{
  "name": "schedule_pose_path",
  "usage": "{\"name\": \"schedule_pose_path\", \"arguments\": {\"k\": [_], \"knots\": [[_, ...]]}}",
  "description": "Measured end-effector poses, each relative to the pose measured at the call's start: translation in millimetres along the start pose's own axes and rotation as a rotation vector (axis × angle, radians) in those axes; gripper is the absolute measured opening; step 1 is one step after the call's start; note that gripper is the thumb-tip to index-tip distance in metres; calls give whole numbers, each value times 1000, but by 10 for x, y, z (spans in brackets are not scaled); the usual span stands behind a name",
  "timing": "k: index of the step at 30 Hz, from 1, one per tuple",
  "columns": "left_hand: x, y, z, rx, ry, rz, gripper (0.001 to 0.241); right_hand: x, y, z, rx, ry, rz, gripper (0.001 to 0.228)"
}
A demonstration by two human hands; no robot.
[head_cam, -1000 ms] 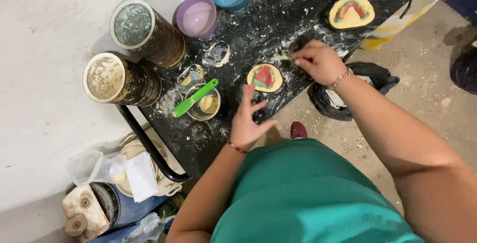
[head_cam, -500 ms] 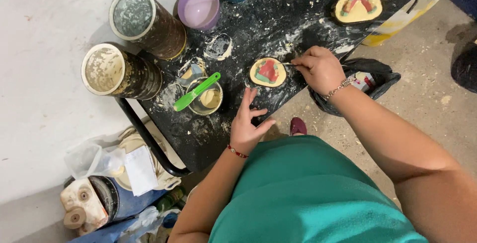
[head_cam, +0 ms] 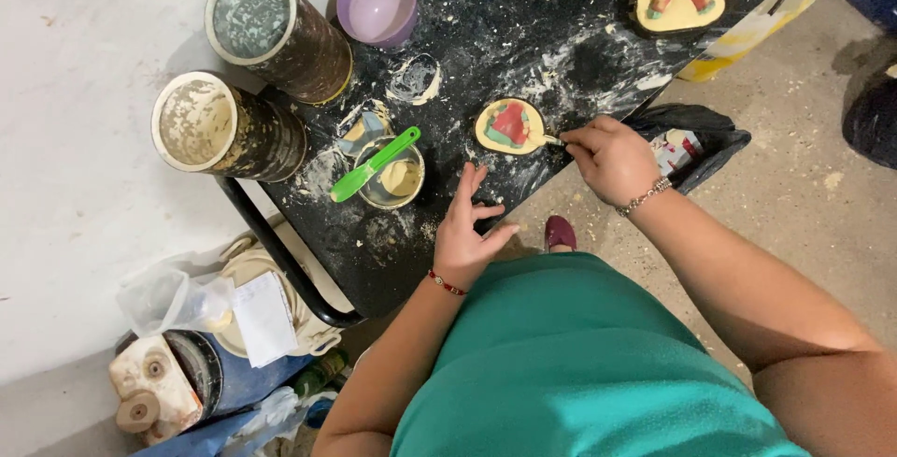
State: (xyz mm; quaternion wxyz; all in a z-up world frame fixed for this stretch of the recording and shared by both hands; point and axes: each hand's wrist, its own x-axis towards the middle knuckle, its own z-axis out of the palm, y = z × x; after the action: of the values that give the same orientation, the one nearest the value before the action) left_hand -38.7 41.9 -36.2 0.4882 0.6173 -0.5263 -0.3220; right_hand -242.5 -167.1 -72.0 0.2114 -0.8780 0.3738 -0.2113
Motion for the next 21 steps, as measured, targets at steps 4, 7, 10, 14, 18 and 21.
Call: {"name": "schedule_pose_path", "arguments": {"k": [4, 7, 10, 14, 18, 21], "knots": [[3, 166, -73, 18, 5, -10, 111, -115, -42, 44, 35, -22, 58, 13], [-40, 116, -108, 35, 9, 17, 111, -164, -174, -33, 160, -45, 115, 13], [-55, 100, -215, 63, 64, 43, 115, -159, -392, -240, 260, -57, 124, 14], [-85, 112, -608, 362, 295, 77, 114, -54, -765, -415, 399, -87, 101, 15], [44, 15, -1046, 726, 414, 115, 135, 222, -1331, -381, 479, -171, -107, 20], [255, 520, -1074, 891, 156, -227, 131, 461, -1638, 96, 167, -156, -331, 17]]}}
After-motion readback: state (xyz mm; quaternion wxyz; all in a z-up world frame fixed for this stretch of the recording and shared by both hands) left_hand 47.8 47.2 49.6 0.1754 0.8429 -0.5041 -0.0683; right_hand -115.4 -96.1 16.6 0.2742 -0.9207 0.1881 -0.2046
